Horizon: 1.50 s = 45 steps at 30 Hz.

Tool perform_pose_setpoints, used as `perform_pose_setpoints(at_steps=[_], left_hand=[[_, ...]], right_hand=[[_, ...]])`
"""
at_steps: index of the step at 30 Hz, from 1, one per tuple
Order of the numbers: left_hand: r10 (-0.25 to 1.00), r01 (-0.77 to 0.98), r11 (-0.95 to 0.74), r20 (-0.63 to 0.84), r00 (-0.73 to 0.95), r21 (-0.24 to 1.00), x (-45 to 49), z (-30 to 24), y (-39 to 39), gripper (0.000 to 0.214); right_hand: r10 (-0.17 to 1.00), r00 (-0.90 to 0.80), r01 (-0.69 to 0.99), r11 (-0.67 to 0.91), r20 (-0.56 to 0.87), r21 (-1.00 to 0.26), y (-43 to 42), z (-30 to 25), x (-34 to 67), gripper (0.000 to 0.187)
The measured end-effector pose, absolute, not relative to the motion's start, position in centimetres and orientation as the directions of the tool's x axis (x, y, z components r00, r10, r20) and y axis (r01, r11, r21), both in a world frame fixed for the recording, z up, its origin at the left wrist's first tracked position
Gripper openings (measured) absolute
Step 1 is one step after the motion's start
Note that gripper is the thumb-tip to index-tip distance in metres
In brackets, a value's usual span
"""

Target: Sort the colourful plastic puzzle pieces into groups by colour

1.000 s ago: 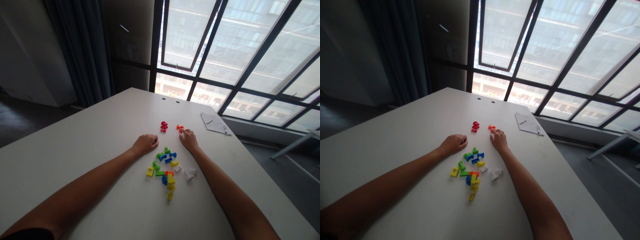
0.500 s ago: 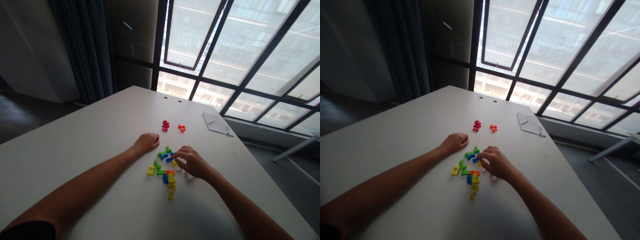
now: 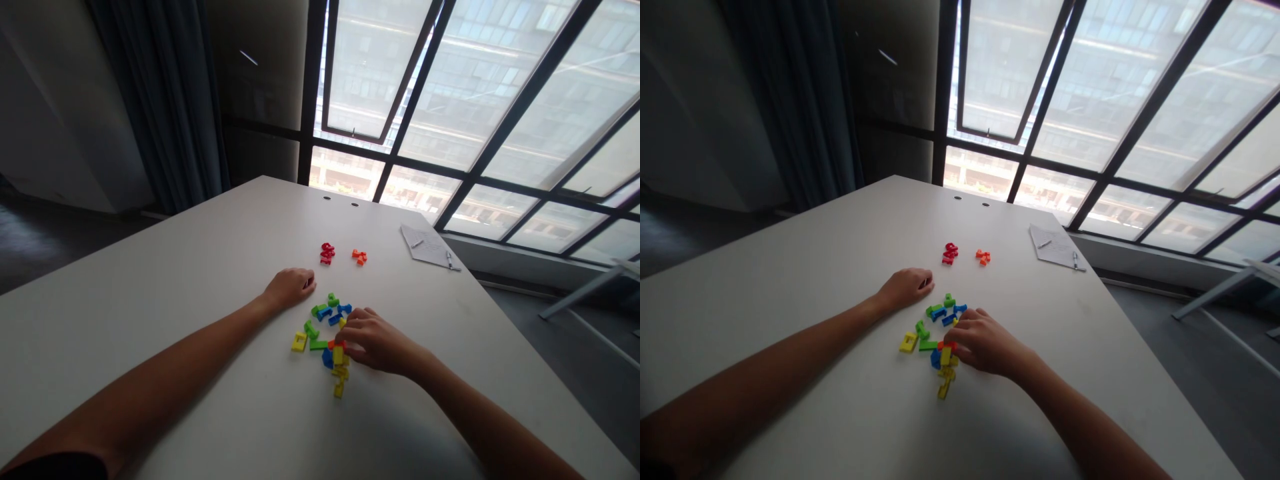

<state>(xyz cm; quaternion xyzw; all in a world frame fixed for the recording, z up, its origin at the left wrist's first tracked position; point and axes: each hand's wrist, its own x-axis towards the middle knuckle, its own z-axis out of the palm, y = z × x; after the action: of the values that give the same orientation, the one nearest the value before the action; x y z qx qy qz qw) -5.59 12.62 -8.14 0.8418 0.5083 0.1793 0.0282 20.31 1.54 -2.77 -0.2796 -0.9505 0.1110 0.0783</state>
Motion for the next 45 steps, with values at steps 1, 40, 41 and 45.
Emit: perform_pose_setpoints(at_steps=[1, 40, 41, 45], left_hand=[[0.865, 0.845, -0.483, 0.273, 0.42, 0.23, -5.6, -8.2, 12.6, 0.029], [0.878, 0.854, -0.464, 0.248, 0.409, 0.236, -5.5, -8.0, 12.5, 0.026], [0.876, 0.853, -0.467, 0.251, 0.412, 0.233, -5.5, -8.0, 12.6, 0.027], [0.866, 0.845, -0.484, 0.267, 0.424, 0.229, -5.6, -8.3, 12.8, 0.027]], right_hand=[[0.551, -0.83, 0.517, 0.818, 0.087, -0.251, 1.5, -2.8, 20.3, 0.019], [0.96, 0.041, 0.999, -0.03, 0.277, -0.043, 18.6, -6.2, 24.9, 0.027], [0.961, 0.038, 0.999, -0.029, 0.275, -0.037, 18.7, -6.4, 24.7, 0.027], [0.964, 0.024, 1.0, -0.018, 0.265, -0.025, 18.9, -7.1, 24.2, 0.026]])
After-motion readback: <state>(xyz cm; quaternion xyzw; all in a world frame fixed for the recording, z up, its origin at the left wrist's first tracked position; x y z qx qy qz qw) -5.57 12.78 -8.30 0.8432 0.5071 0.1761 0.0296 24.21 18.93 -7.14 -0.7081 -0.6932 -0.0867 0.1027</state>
